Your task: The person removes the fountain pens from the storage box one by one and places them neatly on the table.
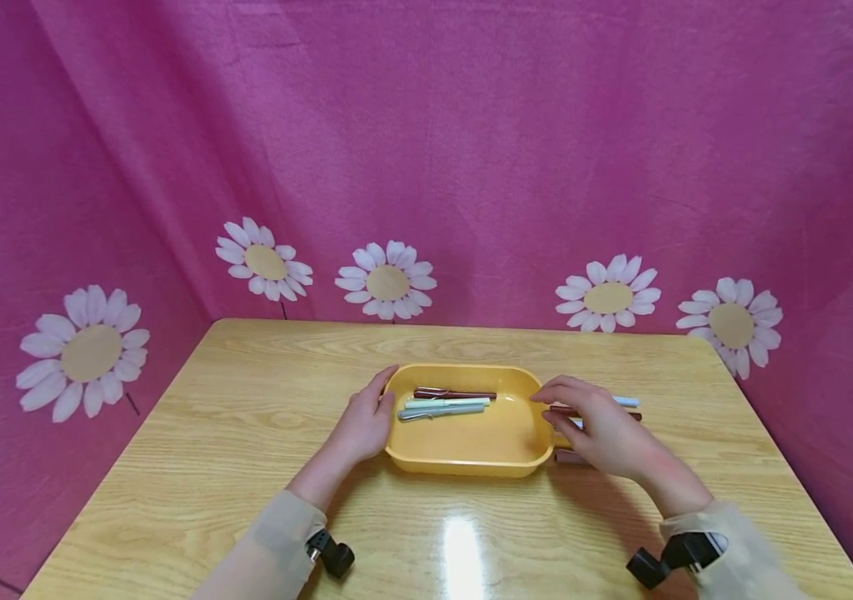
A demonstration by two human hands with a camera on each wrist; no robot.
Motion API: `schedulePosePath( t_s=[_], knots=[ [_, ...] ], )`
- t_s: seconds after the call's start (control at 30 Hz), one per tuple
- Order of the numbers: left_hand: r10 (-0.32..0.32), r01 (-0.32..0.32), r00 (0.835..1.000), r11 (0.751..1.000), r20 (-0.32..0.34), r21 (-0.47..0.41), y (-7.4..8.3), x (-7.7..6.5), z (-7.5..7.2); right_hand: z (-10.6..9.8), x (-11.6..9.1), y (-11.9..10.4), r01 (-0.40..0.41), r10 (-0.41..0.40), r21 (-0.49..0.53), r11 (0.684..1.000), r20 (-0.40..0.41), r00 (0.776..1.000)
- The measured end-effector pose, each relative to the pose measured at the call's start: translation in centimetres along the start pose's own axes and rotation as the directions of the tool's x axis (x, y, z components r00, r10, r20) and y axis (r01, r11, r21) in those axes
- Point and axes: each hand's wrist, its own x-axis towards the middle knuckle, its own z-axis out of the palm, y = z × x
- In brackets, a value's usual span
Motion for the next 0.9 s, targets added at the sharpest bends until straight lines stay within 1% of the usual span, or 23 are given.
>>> schedulePosePath(
  t_s=[0.1,0.2,0.3,0.5,0.6,0.7,0.83,0.9],
  knots=[
    [0.002,-0.002,1.0,1.0,0.001,-0.002,0.0,0.0,0.0,0.5,1.0,-0.5,-0.007,0.007,-0.004,1.0,0.018,1.0],
    [0.011,-0.011,1.0,1.0,-0.002,-0.006,0.0,0.0,0.0,1.2,2.0,-0.8,-0.034,0.034,-0.016,0.999,0.045,0.998],
    [0.019,-0.019,1.0,1.0,-0.003,-0.006,-0.1,0.0,0.0,2.0,3.0,-0.9,-0.048,0.047,-0.001,0.999,0.068,0.997],
    [0.025,-0.025,1.0,1.0,0.002,0.007,0.0,0.1,0.1,3.5,4.5,-0.7,-0.04,0.035,0.057,0.998,0.087,0.996],
    [0.031,-0.031,1.0,1.0,-0.001,0.003,0.1,0.0,0.1,4.1,5.2,-0.5,-0.017,0.011,0.065,0.998,0.094,0.996],
    [0.026,-0.026,1.0,1.0,-0.002,-0.003,0.1,0.0,0.0,4.6,5.9,-0.3,-0.014,0.005,0.075,0.997,0.121,0.993],
    [0.024,-0.024,1.0,1.0,0.0,0.003,-0.1,0.1,0.1,5.3,6.8,-0.3,-0.019,0.01,0.058,0.998,0.153,0.988],
    [0.023,-0.023,1.0,1.0,0.001,0.007,-0.2,0.1,0.1,5.7,7.2,-0.3,-0.009,0.001,0.046,0.999,0.161,0.987]
  ],
)
